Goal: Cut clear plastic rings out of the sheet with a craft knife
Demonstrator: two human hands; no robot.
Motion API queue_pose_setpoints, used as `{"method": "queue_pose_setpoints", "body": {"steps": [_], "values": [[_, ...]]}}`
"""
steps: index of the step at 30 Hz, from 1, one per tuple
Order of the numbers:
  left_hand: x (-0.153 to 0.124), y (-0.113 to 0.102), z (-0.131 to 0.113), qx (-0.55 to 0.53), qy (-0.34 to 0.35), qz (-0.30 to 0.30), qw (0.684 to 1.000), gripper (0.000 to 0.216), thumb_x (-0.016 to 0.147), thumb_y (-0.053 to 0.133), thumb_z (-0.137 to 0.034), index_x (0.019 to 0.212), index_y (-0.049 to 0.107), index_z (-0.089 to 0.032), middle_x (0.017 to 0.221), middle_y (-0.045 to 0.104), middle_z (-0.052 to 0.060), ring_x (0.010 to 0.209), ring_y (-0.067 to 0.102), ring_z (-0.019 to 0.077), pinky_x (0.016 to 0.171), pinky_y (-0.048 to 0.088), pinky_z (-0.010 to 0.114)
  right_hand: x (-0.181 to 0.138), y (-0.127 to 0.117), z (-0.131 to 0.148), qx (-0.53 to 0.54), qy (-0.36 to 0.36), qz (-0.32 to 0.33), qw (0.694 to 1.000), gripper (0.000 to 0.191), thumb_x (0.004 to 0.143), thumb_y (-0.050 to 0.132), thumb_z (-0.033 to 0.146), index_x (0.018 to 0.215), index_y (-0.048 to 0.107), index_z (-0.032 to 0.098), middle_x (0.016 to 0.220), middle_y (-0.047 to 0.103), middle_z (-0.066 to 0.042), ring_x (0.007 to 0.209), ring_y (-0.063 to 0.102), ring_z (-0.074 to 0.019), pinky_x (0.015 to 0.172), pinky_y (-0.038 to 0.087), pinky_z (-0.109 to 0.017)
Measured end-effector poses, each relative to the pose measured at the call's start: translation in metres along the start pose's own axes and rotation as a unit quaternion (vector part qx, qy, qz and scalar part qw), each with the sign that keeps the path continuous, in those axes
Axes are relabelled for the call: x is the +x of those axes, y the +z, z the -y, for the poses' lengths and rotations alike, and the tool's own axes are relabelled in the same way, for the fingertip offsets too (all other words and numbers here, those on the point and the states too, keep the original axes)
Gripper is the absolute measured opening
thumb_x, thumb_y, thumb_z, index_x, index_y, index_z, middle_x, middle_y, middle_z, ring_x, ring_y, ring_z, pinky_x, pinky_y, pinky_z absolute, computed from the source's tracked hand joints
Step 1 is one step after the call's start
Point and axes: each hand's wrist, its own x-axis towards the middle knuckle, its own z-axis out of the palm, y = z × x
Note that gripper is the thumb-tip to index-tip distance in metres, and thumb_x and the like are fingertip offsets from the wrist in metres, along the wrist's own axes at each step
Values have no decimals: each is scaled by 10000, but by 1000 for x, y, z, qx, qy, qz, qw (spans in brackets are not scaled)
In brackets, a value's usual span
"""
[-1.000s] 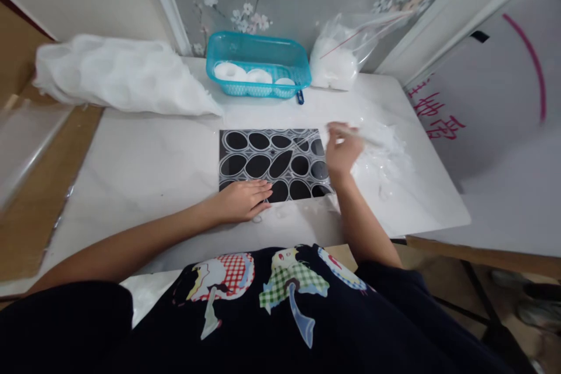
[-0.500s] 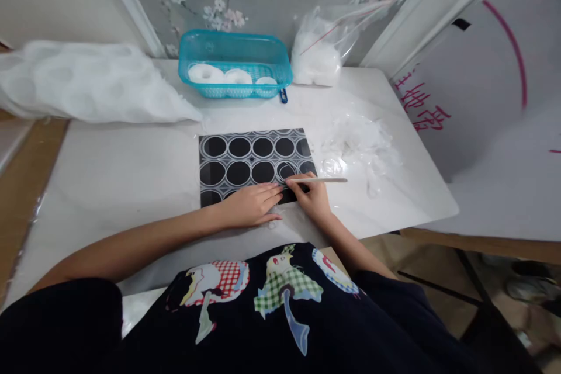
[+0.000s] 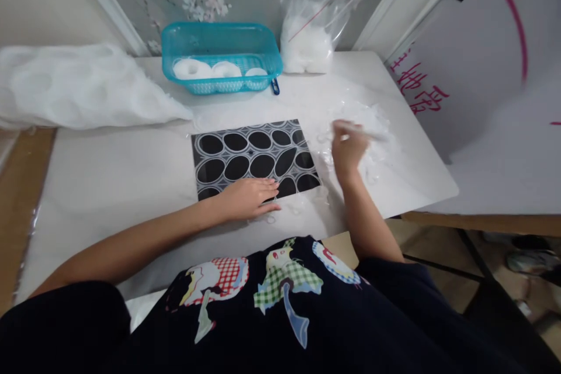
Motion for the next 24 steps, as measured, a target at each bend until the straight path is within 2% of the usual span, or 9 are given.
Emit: {"method": "queue_pose_setpoints", "body": {"steps": [1, 2, 4, 8, 11, 13, 20, 24], "values": [[1, -2, 1, -7, -5, -1, 1000, 450, 1021, 490, -448, 1176, 702, -84, 1207, 731, 156, 1187, 672, 259, 1019, 527, 375, 6, -7, -4, -7, 24, -40, 999, 427, 1005, 314, 182, 946, 736, 155, 907, 744, -125, 819, 641, -231, 790, 503, -411], [2, -4, 1, -14, -10, -6, 1000, 459, 1026, 470, -463, 1163, 707, -95, 1182, 744, 147, 1154, 689, 251, 987, 541, 364, 6, -14, -6, 4, 50, -78, 996, 357, 991, 396, 225, 912, 738, 164, 917, 755, -118, 840, 656, -237, 790, 508, -407], [7, -6, 1, -15, -8, -27, 999, 481, 1036, 431, -487, 1173, 701, -114, 1182, 746, 134, 1131, 697, 239, 978, 540, 361, -8, -23, -1, 64, 44, -28, 997, 241, 936, 533, 278, 872, 750, 194, 899, 775, -90, 833, 677, -236, 739, 523, -376], [26, 0, -3, 22, 30, -32, 999, 526, 1030, 433, -511, 1285, 636, -98, 1375, 634, 158, 1317, 573, 256, 1132, 420, 390, -54, -21, 15, 171, 77, 113, 976, 190, 890, 610, 307, 831, 764, 212, 858, 786, -74, 740, 681, -216, 677, 535, -348], [41, 8, -6, 36, 48, -2, 998, 570, 1014, 466, -523, 1328, 600, -67, 1419, 588, 190, 1369, 521, 261, 1171, 364, 372, -66, -16, 16, 208, 133, 131, 960, 199, 882, 629, 335, 841, 772, 203, 857, 786, -74, 740, 690, -217, 676, 536, -345], [48, 13, -7, 37, 51, 10, 998, 586, 1010, 471, -530, 1335, 594, -58, 1415, 587, 202, 1367, 523, 267, 1171, 361, 372, -65, -15, 13, 219, 143, 130, 956, 192, 873, 644, 340, 842, 776, 204, 849, 785, -69, 754, 691, -220, 688, 538, -348], [49, 20, -3, 0, 40, 17, 999, 606, 1016, 457, -523, 1352, 571, -32, 1381, 606, 228, 1334, 555, 297, 1160, 389, 437, -60, -17, 12, 192, 98, 134, 967, 169, 892, 628, 300, 857, 773, 221, 869, 786, -72, 811, 670, -236, 764, 556, -393], [48, 16, -6, -30, 29, 2, 999, 566, 1001, 508, -492, 1300, 599, -21, 1353, 626, 232, 1305, 578, 323, 1150, 413, 447, -76, -12, 15, 125, 24, 131, 983, 193, 932, 572, 257, 907, 763, 248, 978, 785, -80, 853, 631, -253, 797, 548, -420]]}}
